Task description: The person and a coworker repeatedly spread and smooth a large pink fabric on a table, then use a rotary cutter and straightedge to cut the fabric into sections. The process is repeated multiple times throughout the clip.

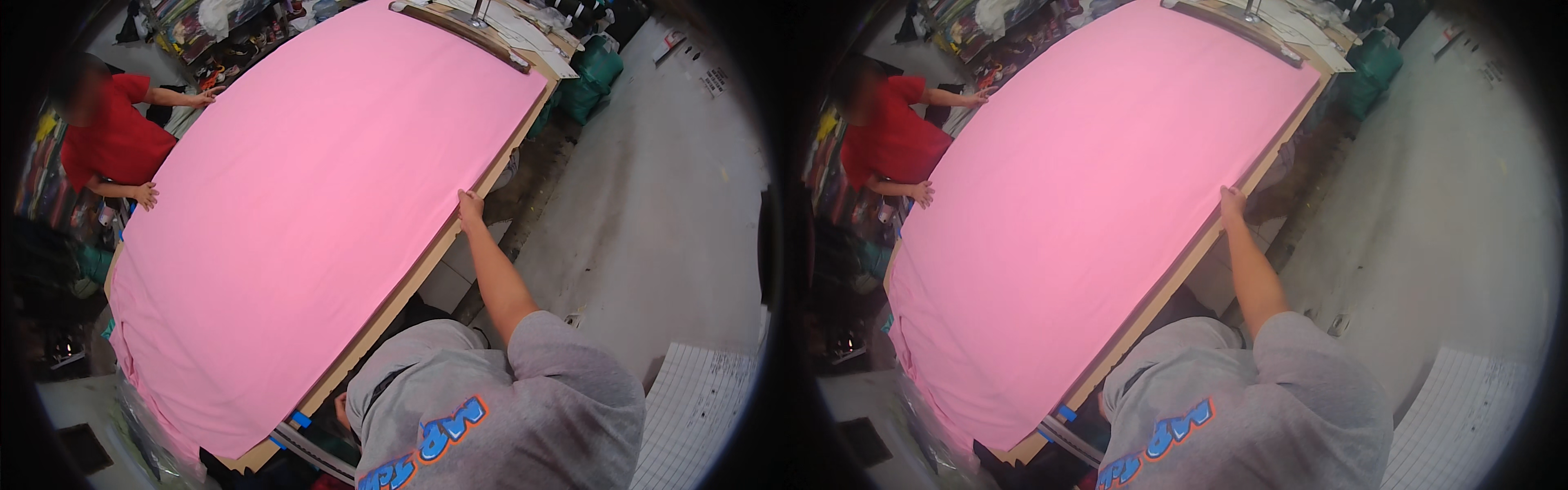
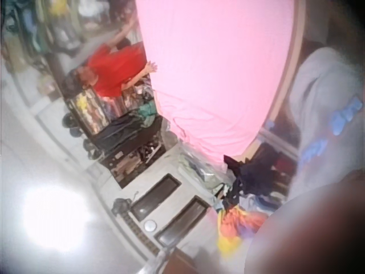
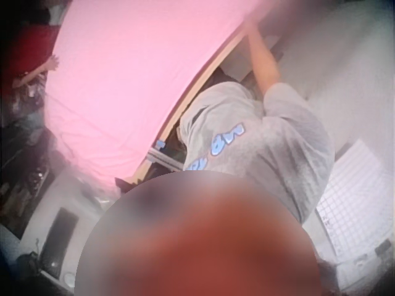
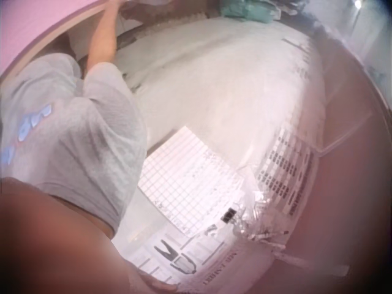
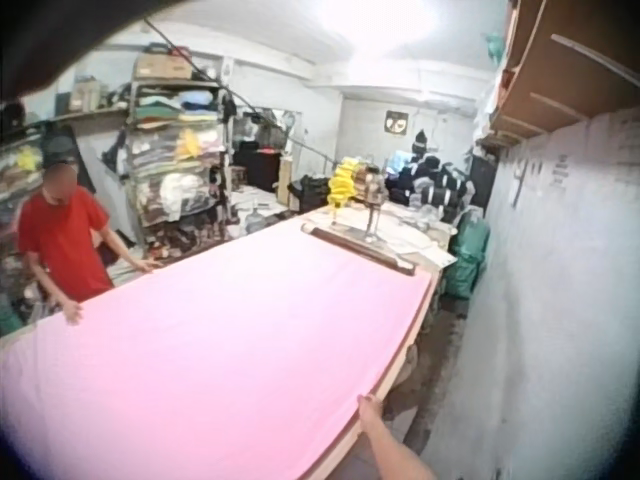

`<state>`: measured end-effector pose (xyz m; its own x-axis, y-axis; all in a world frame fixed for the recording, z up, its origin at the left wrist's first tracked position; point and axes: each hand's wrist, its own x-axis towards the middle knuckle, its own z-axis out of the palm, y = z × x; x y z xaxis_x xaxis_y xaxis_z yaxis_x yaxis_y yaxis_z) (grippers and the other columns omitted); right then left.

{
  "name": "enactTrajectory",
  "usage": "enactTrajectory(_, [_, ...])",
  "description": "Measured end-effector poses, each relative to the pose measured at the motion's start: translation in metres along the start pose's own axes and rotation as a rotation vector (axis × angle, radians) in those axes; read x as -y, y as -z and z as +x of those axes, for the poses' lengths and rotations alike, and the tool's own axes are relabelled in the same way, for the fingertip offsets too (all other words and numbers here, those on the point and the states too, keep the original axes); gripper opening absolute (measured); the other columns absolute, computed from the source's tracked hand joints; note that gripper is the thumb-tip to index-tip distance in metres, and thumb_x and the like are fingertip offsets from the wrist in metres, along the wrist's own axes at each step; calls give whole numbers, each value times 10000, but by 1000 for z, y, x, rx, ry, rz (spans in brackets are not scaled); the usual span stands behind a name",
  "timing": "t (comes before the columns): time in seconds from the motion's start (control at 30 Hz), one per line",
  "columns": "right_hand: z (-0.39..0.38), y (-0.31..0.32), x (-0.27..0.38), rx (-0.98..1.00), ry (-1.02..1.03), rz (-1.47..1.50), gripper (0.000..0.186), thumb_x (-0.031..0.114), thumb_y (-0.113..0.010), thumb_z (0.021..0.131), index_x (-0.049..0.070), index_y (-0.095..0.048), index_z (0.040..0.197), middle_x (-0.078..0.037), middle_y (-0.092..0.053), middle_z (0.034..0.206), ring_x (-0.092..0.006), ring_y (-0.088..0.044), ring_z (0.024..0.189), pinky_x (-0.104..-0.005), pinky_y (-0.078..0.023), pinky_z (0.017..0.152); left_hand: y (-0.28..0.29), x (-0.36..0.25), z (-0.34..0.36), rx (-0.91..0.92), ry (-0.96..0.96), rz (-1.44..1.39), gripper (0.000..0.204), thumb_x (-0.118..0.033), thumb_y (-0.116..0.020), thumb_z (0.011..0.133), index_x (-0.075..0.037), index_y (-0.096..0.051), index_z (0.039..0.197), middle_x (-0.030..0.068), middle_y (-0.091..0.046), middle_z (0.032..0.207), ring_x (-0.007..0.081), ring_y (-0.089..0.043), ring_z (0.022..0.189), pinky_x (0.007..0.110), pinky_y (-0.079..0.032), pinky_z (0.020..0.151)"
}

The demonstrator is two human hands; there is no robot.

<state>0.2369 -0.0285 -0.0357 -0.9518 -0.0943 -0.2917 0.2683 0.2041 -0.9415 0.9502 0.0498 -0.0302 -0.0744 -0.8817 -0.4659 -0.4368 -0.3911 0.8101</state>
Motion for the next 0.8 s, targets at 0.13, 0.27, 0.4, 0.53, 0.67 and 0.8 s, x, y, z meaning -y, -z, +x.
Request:
enactTrajectory(0.13, [30,14,11,-136,122,65,167,223,-681,990,103,-685,1106,18,-519,736,-90,-440,551,-300,-341,471,-43,19,-3,96,165,261,211,-181,-585,1043,-16,-712,1083,111,-712,896,278,-681,823,384,-544,783])
enactTrajectory(0.27, [37,47,-6,-308,281,-251,204,253,-597,1026,72,-662,1094,-85,-639,830,-251,-594,666,-435,-462,600,-79,16,5,125,208,368,216,-188,-589,1042,-21,-717,1090,121,-728,928,286,-697,853,389,-549,801])
enactTrajectory(0.4, [-33,82,-54,-50,301,-712,285,301,-497,1064,37,-604,1045,-252,-693,961,-494,-664,882,-568,-508,783,-107,29,-4,79,242,416,221,-195,-592,1041,-26,-722,1097,131,-743,960,295,-713,884,394,-554,818])
enactTrajectory(0.53, [-66,157,-146,795,-11,-1219,414,362,-499,1046,33,-712,1178,-274,-704,1204,-481,-683,1090,-546,-539,921,-126,23,10,107,167,480,226,-203,-595,1040,-30,-727,1104,142,-758,992,303,-728,914,399,-559,835])
enactTrajectory(0.67, [-61,121,-183,1472,-479,-1393,471,410,-575,1001,2,-738,1170,-227,-689,1326,-433,-686,1136,-480,-555,954,-131,44,-38,-80,248,397,240,-230,-608,1035,-50,-737,1126,165,-769,1075,319,-745,992,415,-566,876])
enactTrajectory(0.8, [-17,94,-149,1051,217,-1362,431,239,-675,887,22,-711,1258,-242,-708,1270,-389,-651,1244,-456,-510,1073,-133,-35,-24,-128,331,306,261,-265,-619,1021,-77,-746,1151,173,-773,1101,297,-745,1045,411,-565,912])
